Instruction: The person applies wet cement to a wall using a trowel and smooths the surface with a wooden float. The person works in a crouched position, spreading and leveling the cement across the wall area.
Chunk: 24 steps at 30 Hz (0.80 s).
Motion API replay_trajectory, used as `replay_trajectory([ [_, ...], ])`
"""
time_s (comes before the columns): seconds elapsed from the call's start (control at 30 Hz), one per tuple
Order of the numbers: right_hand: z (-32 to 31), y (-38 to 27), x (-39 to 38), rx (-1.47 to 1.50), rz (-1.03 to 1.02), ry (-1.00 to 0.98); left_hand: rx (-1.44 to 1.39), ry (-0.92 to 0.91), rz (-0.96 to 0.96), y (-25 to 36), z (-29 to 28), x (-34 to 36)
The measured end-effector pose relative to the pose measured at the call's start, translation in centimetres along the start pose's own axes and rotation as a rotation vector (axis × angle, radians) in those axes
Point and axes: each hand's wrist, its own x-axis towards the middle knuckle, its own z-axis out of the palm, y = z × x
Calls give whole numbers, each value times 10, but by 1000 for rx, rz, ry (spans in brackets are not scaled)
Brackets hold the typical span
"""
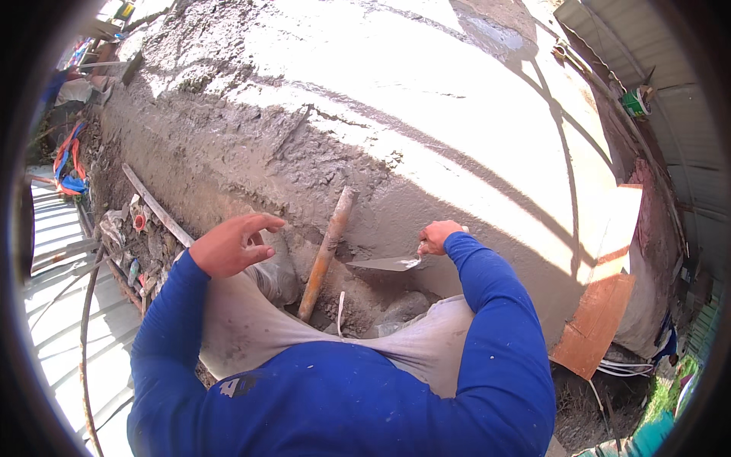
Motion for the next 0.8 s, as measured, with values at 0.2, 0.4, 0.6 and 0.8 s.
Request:
replay_trajectory([
  [0.2, -56, 47, 48, -72, 56, 14, -118, 32, -37, 16, 32, -57],
  [0.4, -127, 87, 52, -32, 82, 145, -238, 93, -107, 7, 54, -89],
  [0.6, -98, 57, 33, -143, -24, 66, -309, 222, -180, -3, 69, -115],
  [0.8, -117, 75, 66, -13, 45, 132, -343, 204, -270, -7, 85, -124],
])
